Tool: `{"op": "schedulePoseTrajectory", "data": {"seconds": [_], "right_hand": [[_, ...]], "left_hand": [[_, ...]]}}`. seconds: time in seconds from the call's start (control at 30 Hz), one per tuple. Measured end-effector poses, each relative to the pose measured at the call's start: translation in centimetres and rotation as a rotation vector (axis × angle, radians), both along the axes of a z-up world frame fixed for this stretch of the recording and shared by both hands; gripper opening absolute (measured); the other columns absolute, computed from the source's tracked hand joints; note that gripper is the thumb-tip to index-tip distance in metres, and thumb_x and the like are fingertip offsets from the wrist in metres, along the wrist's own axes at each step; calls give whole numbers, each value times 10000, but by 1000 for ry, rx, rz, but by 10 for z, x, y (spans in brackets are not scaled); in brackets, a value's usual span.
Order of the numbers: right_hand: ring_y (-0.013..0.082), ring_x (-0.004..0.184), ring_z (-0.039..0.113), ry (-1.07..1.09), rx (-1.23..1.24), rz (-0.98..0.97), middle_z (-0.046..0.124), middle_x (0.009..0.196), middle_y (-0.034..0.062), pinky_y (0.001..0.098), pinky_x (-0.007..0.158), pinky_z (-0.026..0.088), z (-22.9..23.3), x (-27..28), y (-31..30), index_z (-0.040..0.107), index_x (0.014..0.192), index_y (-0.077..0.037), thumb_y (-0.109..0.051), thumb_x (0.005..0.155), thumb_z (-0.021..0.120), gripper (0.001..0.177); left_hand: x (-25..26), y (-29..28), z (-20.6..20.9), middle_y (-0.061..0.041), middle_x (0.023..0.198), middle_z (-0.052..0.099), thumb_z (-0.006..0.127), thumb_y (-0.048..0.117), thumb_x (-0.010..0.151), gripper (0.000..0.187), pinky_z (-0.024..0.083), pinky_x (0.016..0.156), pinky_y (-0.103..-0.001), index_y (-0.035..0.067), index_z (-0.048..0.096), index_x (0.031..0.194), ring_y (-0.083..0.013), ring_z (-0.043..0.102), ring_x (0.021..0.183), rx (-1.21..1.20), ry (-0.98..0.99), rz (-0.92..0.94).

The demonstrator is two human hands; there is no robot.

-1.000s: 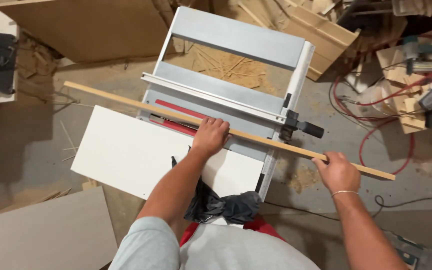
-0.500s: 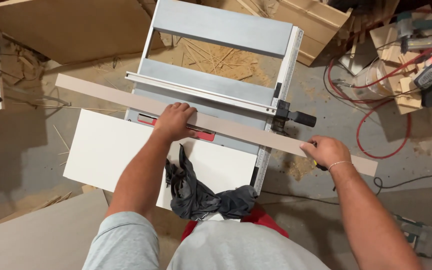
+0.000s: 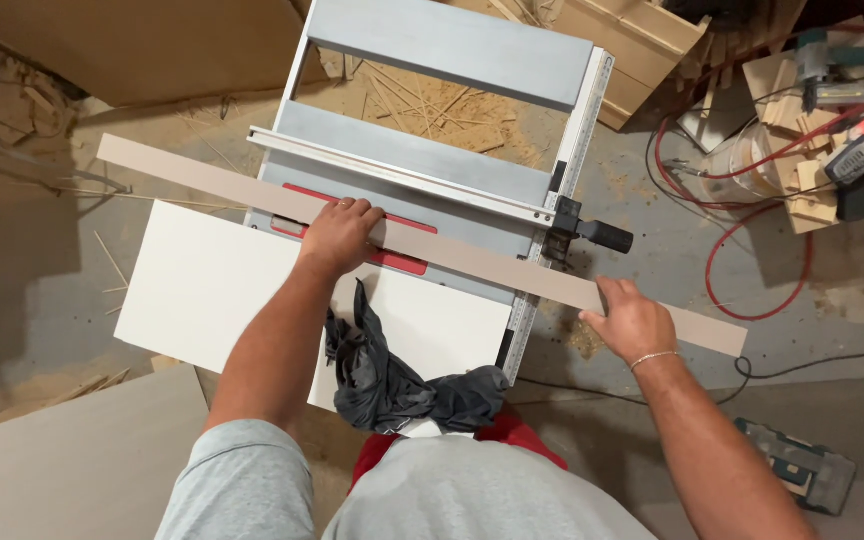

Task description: Measuring and positioning wooden boards on a table saw for cutting.

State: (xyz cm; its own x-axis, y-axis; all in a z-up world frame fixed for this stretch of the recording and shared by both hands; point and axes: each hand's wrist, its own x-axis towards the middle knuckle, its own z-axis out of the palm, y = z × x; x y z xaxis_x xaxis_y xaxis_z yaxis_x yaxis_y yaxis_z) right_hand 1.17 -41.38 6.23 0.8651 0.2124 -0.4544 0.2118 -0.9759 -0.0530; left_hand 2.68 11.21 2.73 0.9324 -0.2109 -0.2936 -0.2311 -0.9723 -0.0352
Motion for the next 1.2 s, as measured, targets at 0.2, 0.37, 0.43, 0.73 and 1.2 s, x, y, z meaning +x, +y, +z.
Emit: {"op": "schedulePoseTrajectory", "data": {"seconds": [0.2, 0.37, 0.43, 0.73, 1.2], "right_hand": [[260, 1001, 759, -128, 56, 20, 620, 1294, -61, 426, 909, 630, 5, -7, 1, 529, 1437, -356, -619, 798, 678, 707], [205, 963, 737, -434, 317, -56, 658, 1093, -63, 396, 795, 636, 8, -19, 5, 649, 1341, -333, -617, 803, 752, 617], [251, 987, 728, -219, 479, -209, 702, 1042, -18, 424, 833, 613, 32, -31, 18, 670, 1312, -323, -575, 863, 724, 517], [189, 964, 670, 347, 928, -514, 720, 975, 36, 332, 898, 510, 77, -96, 112, 719, 1219, -203, -419, 1030, 454, 391], [100, 828, 664, 308, 871, -326, 734, 869, -25, 260, 788, 535, 137, -152, 177, 694, 885, -133, -213, 887, 737, 91]], "left_hand": [[1, 3, -20, 32, 1178, 614, 822, 460, 766, 609, 473, 1052, -376, 253, 592, 1290, -197, 580, 1203, 47, -30, 14], [-19, -42, 50, -1, 1237, 601, 782, 367, 818, 573, 441, 1052, -444, 251, 557, 1333, -261, 550, 1275, 74, -129, 55], [-41, -74, 35, -66, 1241, 609, 791, 294, 793, 594, 459, 1031, -471, 195, 578, 1338, -307, 565, 1270, -57, -179, 67], [-176, -244, 159, -123, 1315, 659, 741, 536, 816, 724, 518, 958, -440, 128, 562, 1386, -311, 655, 1165, -1117, 398, 436], [-254, -208, 146, -57, 837, 585, 649, 198, 761, 186, 401, 565, -435, 114, 528, 873, -287, 554, 708, -895, -130, 582]]}}
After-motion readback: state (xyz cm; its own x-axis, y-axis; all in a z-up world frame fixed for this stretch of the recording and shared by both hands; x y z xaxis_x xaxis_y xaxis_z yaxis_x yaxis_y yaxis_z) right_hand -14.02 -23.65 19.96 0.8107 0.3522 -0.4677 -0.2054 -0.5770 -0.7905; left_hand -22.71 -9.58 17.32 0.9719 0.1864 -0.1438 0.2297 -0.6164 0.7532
